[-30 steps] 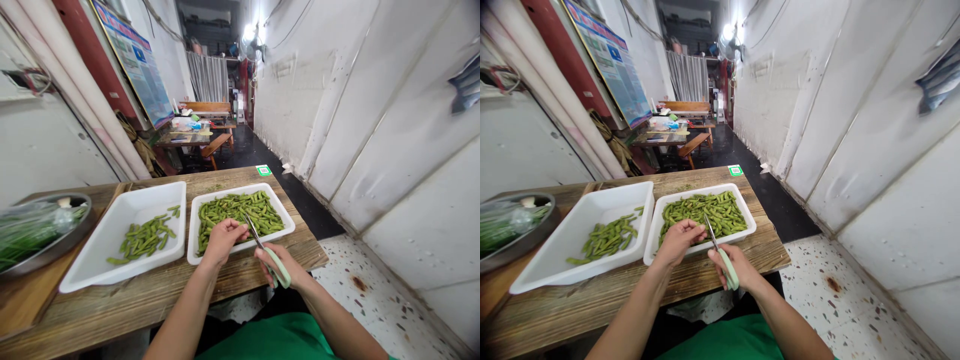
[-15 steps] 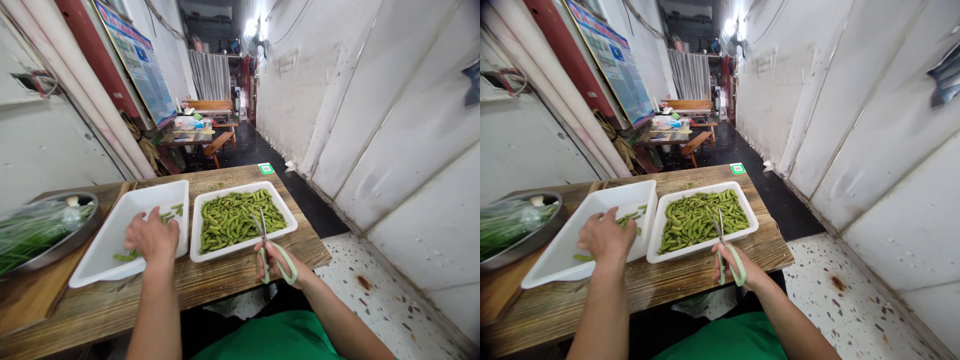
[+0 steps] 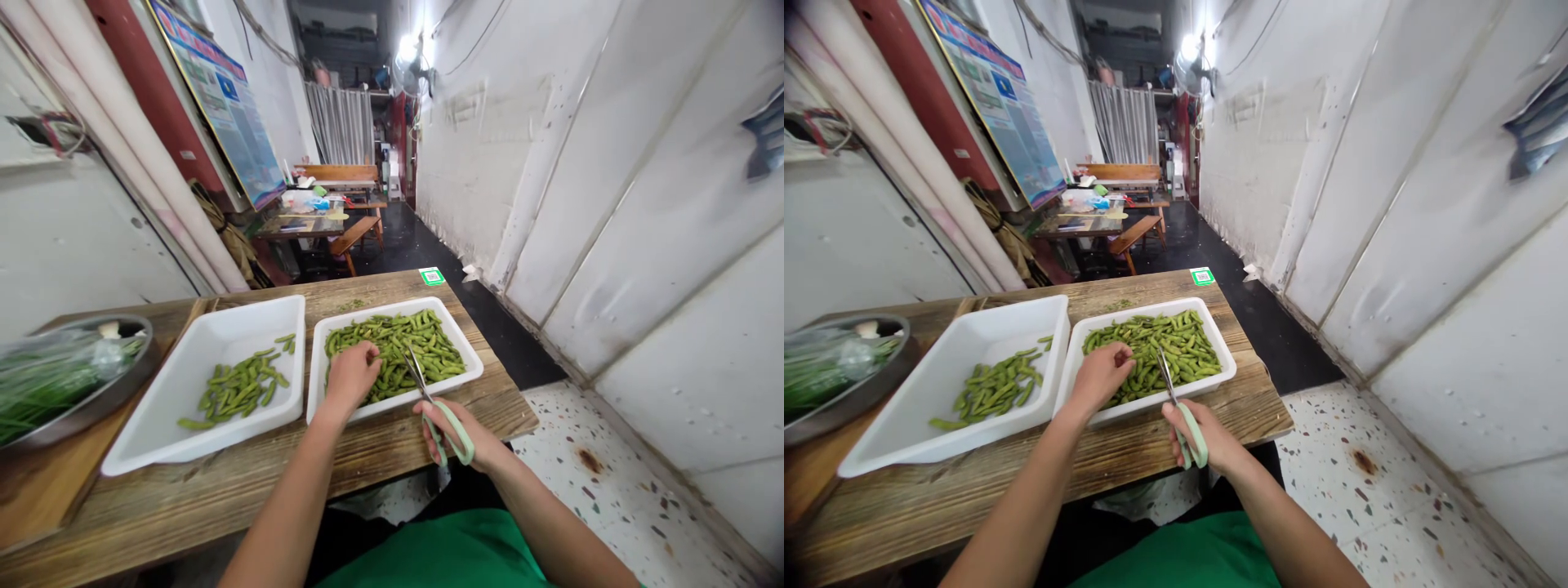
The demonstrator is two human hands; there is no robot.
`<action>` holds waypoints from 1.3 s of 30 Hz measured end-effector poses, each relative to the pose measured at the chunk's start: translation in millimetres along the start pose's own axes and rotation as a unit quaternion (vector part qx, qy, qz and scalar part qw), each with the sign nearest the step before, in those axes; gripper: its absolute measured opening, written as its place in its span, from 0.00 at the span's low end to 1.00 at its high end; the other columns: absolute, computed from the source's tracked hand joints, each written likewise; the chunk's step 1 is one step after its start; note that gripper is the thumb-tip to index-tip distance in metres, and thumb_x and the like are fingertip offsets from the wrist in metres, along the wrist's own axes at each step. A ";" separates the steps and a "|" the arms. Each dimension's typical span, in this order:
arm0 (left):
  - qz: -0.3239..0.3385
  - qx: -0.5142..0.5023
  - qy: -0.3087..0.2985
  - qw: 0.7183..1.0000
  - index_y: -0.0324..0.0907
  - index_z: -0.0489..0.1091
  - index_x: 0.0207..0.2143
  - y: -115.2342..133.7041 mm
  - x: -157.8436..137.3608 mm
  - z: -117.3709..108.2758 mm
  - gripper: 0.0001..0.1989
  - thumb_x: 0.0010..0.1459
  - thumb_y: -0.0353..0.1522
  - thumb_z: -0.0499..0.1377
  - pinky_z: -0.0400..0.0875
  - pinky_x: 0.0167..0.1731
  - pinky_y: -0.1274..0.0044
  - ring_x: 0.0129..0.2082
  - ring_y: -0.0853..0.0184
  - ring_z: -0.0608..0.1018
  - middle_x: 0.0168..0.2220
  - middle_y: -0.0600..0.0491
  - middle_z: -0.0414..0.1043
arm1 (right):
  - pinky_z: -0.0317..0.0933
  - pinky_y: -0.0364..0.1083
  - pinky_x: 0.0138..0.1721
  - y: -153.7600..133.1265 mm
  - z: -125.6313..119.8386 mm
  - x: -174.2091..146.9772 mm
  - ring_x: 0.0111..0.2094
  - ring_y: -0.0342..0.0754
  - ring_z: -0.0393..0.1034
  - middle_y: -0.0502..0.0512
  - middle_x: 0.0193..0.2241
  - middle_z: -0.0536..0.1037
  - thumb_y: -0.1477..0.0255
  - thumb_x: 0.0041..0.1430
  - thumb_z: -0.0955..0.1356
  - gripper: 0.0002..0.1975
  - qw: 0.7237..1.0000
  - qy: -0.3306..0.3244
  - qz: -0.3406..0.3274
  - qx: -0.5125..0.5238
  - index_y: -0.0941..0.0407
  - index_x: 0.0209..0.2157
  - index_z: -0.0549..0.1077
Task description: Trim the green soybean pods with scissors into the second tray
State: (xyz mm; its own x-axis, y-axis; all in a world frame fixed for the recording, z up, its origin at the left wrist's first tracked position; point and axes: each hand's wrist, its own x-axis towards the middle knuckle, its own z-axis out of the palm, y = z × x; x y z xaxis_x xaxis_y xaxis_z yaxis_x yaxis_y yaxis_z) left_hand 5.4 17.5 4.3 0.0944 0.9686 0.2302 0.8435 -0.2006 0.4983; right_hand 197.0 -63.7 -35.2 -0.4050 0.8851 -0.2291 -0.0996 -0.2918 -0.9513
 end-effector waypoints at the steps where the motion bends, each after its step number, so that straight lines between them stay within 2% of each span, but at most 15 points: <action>1: -0.005 -0.062 -0.013 0.998 0.41 0.71 0.31 2.5 -2.2 -0.2 0.08 0.48 0.33 0.55 0.63 0.32 0.75 0.30 0.64 0.74 0.28 0.51 0.73 | 0.56 0.38 0.15 0.0 0.3 1.2 0.15 0.37 0.61 0.45 0.19 0.65 0.50 0.50 0.64 0.23 1.000 0.001 0.001 -0.006 0.59 0.30 0.65; 4: -0.017 -0.204 -0.047 0.978 0.40 0.72 0.31 11.4 -9.3 2.9 0.11 0.46 0.36 0.57 0.65 0.29 0.77 0.27 0.66 0.74 0.26 0.53 0.74 | 0.57 0.38 0.14 -0.3 0.7 4.4 0.15 0.37 0.60 0.45 0.19 0.65 0.50 0.48 0.65 0.23 1.000 0.007 0.006 -0.017 0.58 0.29 0.64; 8: -0.023 -0.260 -0.062 0.963 0.39 0.74 0.30 19.3 -15.9 8.9 0.12 0.45 0.38 0.59 0.65 0.29 0.77 0.27 0.66 0.74 0.26 0.52 0.75 | 0.56 0.37 0.13 -2.4 0.6 4.8 0.14 0.37 0.60 0.45 0.19 0.65 0.50 0.47 0.65 0.23 0.999 0.013 0.000 -0.031 0.58 0.28 0.64; 16: -0.042 -0.294 -0.079 0.952 0.37 0.74 0.28 22.3 -18.4 7.6 0.12 0.44 0.37 0.59 0.65 0.27 0.77 0.25 0.67 0.74 0.25 0.51 0.75 | 0.56 0.38 0.14 -8.9 3.5 -0.5 0.14 0.38 0.60 0.45 0.17 0.65 0.50 0.50 0.64 0.23 1.000 0.000 -0.011 -0.029 0.58 0.28 0.64; 22: -0.070 -0.310 -0.056 0.946 0.37 0.72 0.27 25.4 -20.2 8.6 0.11 0.43 0.36 0.60 0.64 0.25 0.78 0.23 0.68 0.72 0.23 0.52 0.73 | 0.59 0.39 0.17 -10.6 5.8 -0.9 0.16 0.39 0.63 0.46 0.20 0.67 0.49 0.50 0.63 0.26 1.000 -0.007 0.002 0.012 0.59 0.37 0.65; 25: -0.066 -0.315 -0.067 0.945 0.37 0.72 0.28 25.6 -21.1 10.6 0.11 0.43 0.36 0.60 0.64 0.25 0.79 0.24 0.69 0.72 0.24 0.53 0.73 | 0.59 0.39 0.18 -11.8 6.4 -1.7 0.17 0.39 0.64 0.46 0.21 0.67 0.49 0.49 0.64 0.26 1.000 -0.008 0.003 0.015 0.59 0.38 0.65; 35: -0.035 -0.300 -0.091 0.949 0.37 0.72 0.31 19.1 -21.7 10.4 0.12 0.46 0.37 0.58 0.64 0.28 0.77 0.25 0.68 0.71 0.26 0.52 0.72 | 0.54 0.37 0.10 -14.1 4.4 -1.0 0.11 0.37 0.59 0.43 0.15 0.64 0.49 0.46 0.66 0.24 0.998 0.017 -0.010 -0.059 0.58 0.27 0.63; 39: -0.047 -0.287 -0.054 0.955 0.39 0.74 0.30 15.1 -19.2 8.1 0.12 0.44 0.37 0.60 0.64 0.31 0.76 0.28 0.67 0.71 0.27 0.52 0.73 | 0.52 0.36 0.08 -15.6 6.1 -1.0 0.10 0.36 0.56 0.42 0.14 0.61 0.49 0.46 0.65 0.24 0.995 0.033 0.004 -0.093 0.58 0.26 0.62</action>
State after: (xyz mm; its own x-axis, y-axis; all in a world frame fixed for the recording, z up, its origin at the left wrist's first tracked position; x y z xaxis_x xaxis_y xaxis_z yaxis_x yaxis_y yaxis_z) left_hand 20.6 -2.9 0.6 0.1128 0.9895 0.0906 0.4242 -0.1304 0.8961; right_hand 193.4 -62.2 -18.8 -0.3445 0.9065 -0.2441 0.0759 -0.2322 -0.9697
